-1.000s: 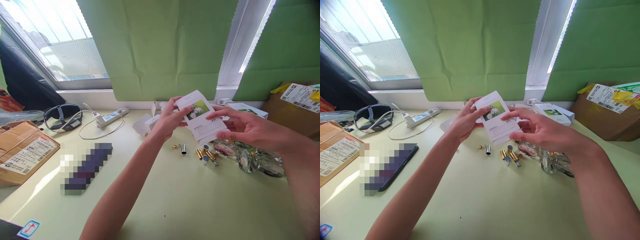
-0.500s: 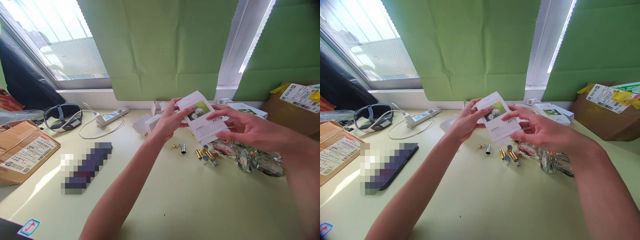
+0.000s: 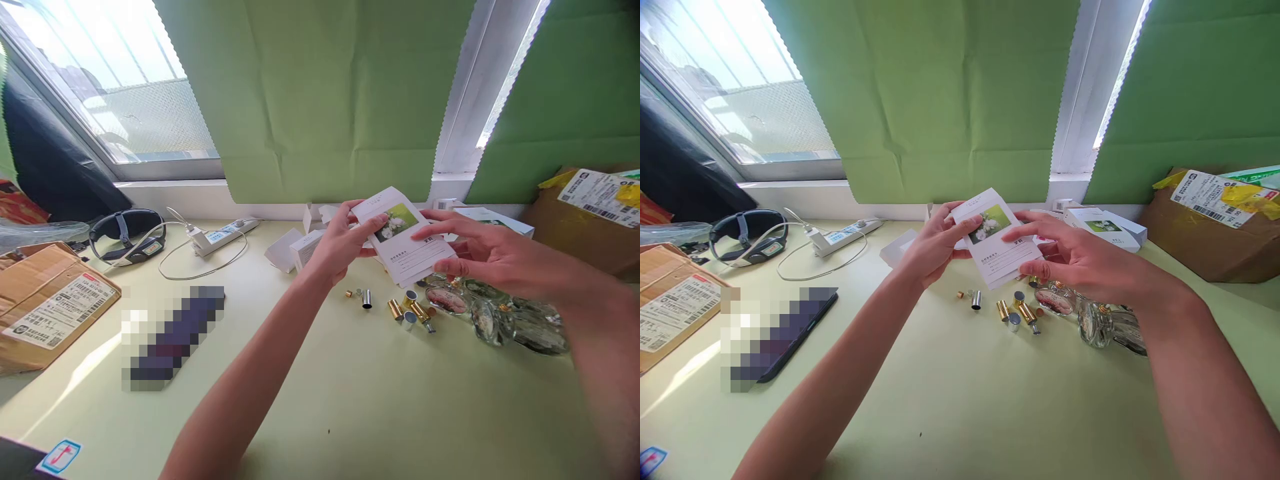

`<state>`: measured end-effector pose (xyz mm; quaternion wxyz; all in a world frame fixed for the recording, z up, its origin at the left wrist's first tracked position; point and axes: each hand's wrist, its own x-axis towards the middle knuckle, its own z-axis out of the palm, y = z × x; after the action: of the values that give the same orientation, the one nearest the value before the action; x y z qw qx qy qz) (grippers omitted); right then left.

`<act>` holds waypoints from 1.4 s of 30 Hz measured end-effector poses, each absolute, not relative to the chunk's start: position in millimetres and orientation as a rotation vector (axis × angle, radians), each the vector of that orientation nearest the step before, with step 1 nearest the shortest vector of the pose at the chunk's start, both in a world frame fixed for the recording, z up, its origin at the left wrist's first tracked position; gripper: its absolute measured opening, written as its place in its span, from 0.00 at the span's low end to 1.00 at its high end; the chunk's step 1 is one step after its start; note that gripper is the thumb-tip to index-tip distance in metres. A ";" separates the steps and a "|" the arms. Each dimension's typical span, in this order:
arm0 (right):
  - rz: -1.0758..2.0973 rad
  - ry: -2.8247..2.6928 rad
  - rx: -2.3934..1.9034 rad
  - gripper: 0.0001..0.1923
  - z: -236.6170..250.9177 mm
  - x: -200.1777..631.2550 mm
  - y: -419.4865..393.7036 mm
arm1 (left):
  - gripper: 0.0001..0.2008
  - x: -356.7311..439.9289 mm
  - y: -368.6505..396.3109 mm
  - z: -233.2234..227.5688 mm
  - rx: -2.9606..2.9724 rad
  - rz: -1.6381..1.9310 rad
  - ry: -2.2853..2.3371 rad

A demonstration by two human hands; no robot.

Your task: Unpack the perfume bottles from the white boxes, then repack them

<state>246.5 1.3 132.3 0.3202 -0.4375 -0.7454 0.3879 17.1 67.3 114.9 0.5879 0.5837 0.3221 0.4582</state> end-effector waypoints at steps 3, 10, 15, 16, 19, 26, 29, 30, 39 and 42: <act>1.027 -1.956 -1.131 0.19 131.6 248.2 3.0 | 0.23 16.9 67.6 114.2 1.356 1.066 0.756; 0.949 -1.987 -1.193 0.25 130.9 245.6 1.8 | 0.23 17.5 68.5 112.2 1.369 1.064 0.745; 0.835 -2.007 -1.268 0.27 131.8 243.3 -0.7 | 0.23 17.0 68.6 111.2 1.396 1.067 0.741; 0.817 -2.006 -1.273 0.28 131.7 243.2 -0.9 | 0.23 16.9 68.6 111.3 1.399 1.066 0.739; 0.789 -1.998 -1.277 0.30 130.5 243.2 -0.7 | 0.23 16.7 67.7 112.1 1.404 1.063 0.742; 0.715 -2.023 -1.290 0.29 127.9 243.3 0.3 | 0.23 18.2 63.7 115.8 1.388 1.056 0.779; 0.702 -2.012 -1.282 0.29 127.3 242.1 0.9 | 0.23 18.7 63.2 116.4 1.380 1.057 0.782; 0.693 -2.005 -1.279 0.29 127.3 241.5 1.2 | 0.23 18.7 63.4 116.4 1.378 1.057 0.784; 0.708 -1.937 -1.219 0.32 127.9 238.4 3.8 | 0.23 14.7 64.9 114.8 1.391 1.050 0.752; 0.688 -1.939 -1.217 0.32 126.6 237.4 4.5 | 0.22 13.7 64.5 115.9 1.397 1.037 0.735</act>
<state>237.4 4.5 126.6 0.3668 -0.4737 -0.7546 0.2677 13.7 64.5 115.9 0.5861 0.5994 0.3153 0.4448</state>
